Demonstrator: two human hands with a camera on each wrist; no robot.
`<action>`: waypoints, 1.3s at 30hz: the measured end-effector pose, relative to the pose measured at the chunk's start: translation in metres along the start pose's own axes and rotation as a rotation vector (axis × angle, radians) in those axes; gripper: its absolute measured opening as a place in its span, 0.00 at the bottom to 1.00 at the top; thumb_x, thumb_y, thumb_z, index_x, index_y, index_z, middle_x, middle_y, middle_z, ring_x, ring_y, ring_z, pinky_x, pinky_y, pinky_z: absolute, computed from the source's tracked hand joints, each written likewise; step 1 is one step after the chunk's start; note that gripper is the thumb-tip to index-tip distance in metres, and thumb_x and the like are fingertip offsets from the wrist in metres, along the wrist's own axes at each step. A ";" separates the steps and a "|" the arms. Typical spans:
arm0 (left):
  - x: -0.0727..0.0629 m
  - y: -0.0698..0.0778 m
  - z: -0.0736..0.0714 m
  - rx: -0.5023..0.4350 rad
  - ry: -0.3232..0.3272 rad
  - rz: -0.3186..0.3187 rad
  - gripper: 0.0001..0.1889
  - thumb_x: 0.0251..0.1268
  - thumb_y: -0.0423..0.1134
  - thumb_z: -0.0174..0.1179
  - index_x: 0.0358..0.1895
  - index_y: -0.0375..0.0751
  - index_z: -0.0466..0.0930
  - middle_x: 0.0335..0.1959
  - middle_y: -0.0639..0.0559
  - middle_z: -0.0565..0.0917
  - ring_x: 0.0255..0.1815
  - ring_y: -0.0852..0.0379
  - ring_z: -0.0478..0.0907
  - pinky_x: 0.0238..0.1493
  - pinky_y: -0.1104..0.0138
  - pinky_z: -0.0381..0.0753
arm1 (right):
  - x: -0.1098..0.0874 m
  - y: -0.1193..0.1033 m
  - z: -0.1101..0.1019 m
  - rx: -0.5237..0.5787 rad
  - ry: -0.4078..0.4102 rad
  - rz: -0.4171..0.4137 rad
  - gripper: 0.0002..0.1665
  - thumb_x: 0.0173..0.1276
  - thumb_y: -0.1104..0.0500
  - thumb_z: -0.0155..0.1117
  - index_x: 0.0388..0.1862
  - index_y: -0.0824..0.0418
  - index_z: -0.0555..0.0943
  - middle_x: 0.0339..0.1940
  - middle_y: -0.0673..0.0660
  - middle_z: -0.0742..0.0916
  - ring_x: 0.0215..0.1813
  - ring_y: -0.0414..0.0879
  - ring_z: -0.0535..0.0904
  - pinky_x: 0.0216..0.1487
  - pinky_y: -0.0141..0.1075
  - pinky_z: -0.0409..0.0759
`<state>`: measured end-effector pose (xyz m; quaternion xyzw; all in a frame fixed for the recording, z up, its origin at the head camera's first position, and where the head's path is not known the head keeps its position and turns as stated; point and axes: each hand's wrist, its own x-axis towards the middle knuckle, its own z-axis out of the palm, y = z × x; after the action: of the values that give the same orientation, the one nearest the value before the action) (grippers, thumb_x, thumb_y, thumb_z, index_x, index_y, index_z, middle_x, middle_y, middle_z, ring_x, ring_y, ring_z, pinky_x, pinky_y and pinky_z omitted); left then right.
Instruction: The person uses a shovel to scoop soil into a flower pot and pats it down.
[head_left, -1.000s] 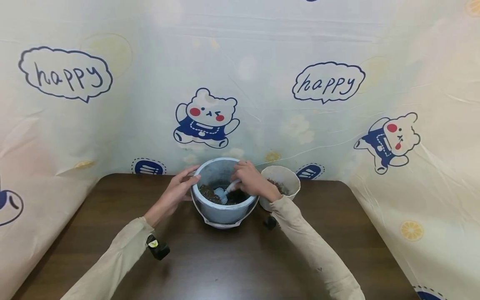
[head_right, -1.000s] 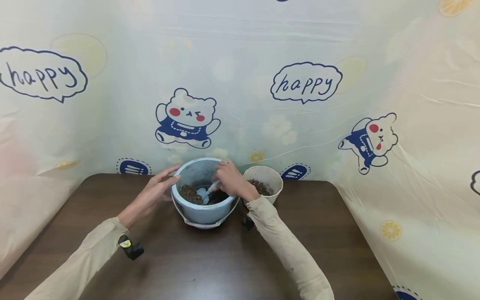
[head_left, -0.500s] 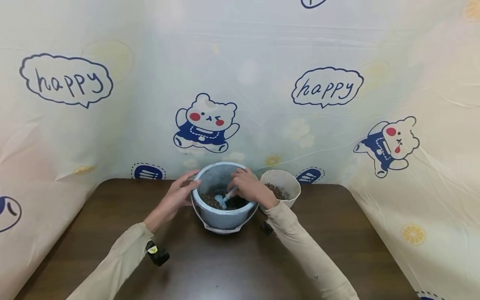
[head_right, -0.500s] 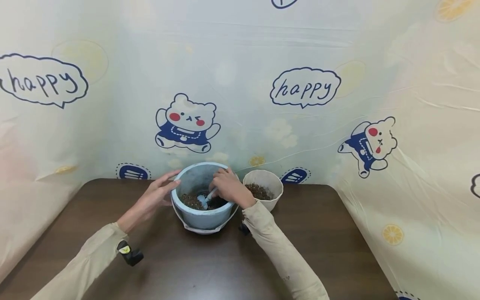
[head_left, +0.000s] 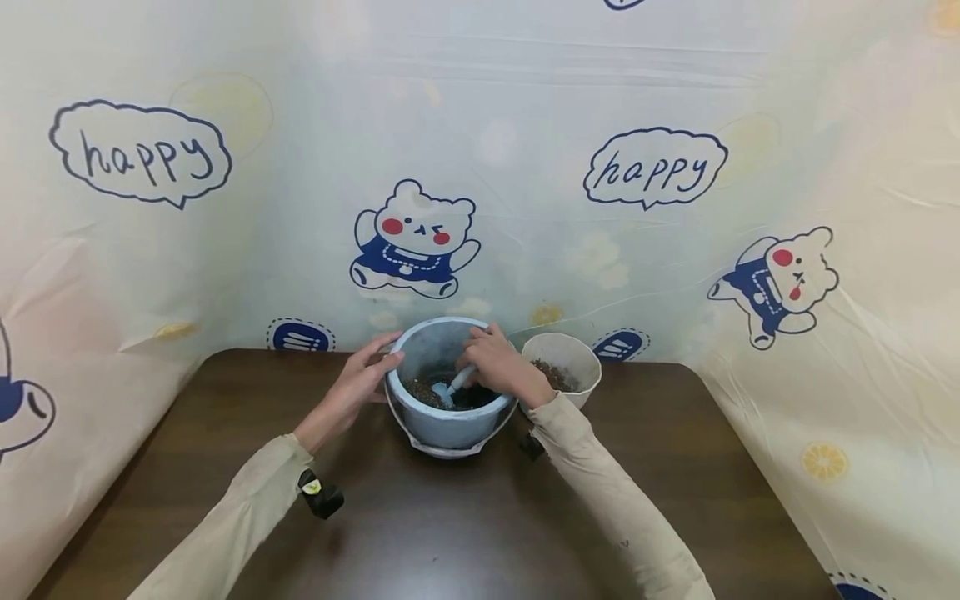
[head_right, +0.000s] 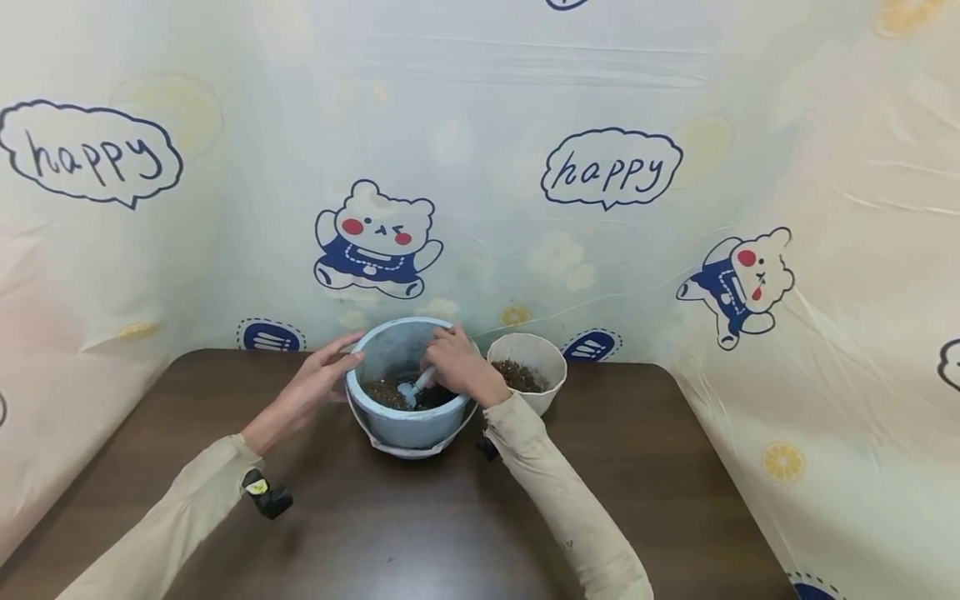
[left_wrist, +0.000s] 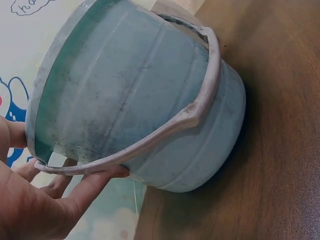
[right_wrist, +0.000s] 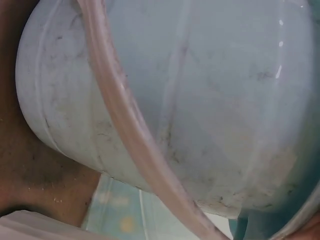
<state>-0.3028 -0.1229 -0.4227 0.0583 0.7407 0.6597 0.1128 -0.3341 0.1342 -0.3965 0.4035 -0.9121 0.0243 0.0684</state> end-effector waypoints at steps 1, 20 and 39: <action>0.000 0.000 -0.001 0.000 -0.002 0.000 0.31 0.84 0.45 0.51 0.84 0.47 0.57 0.77 0.32 0.64 0.73 0.32 0.68 0.55 0.44 0.85 | 0.000 0.001 0.000 0.006 0.019 -0.021 0.06 0.62 0.56 0.81 0.37 0.53 0.93 0.36 0.50 0.89 0.41 0.49 0.69 0.49 0.45 0.59; 0.005 0.002 0.006 0.004 0.012 -0.035 0.31 0.83 0.46 0.52 0.83 0.48 0.59 0.76 0.32 0.66 0.73 0.33 0.68 0.59 0.42 0.82 | -0.013 0.022 -0.011 0.161 0.060 -0.019 0.15 0.63 0.55 0.79 0.48 0.58 0.92 0.45 0.51 0.92 0.48 0.50 0.76 0.54 0.49 0.67; -0.001 0.002 0.006 -0.026 0.034 -0.044 0.31 0.84 0.46 0.51 0.84 0.50 0.57 0.78 0.34 0.64 0.76 0.34 0.64 0.63 0.34 0.76 | -0.046 0.026 -0.022 0.215 0.236 0.022 0.16 0.67 0.58 0.75 0.52 0.63 0.90 0.46 0.56 0.91 0.45 0.51 0.73 0.48 0.45 0.57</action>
<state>-0.3002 -0.1173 -0.4208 0.0291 0.7349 0.6676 0.1156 -0.3205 0.1878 -0.3809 0.3925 -0.8943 0.1697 0.1315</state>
